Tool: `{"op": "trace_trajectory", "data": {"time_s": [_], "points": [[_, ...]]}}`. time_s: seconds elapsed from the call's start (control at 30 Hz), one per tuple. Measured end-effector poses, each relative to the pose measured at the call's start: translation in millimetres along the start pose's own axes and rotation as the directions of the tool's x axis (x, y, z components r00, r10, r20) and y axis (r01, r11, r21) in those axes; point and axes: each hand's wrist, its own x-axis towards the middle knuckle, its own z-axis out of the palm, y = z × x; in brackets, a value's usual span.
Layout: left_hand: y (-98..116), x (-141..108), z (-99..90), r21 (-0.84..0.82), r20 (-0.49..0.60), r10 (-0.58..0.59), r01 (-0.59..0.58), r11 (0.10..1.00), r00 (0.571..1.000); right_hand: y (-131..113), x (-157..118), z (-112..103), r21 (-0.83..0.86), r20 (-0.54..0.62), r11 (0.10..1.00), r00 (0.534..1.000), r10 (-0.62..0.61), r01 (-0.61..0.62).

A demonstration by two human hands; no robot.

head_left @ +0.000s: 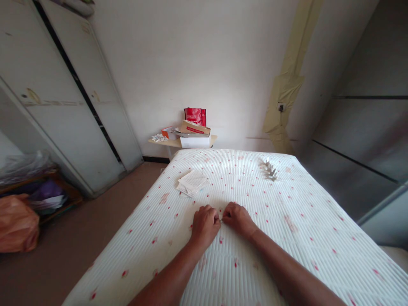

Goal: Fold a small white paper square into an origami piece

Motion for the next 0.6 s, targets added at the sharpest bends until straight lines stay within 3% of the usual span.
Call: {"op": "trace_trajectory", "data": {"time_s": [0.3, 0.6], "points": [[0, 4, -2.8, -0.026, 0.071, -0.040, 0.042, 0.999, 0.997, 1, 2, -1, 0.038, 0.021, 0.999, 1.000, 0.018, -0.019], [9, 10, -12.5, -0.036, 0.127, -0.160, 0.165, 0.986, 0.979, 0, 0, -2, 0.159, -0.001, 0.984, 0.997, 0.083, -0.082]]}}
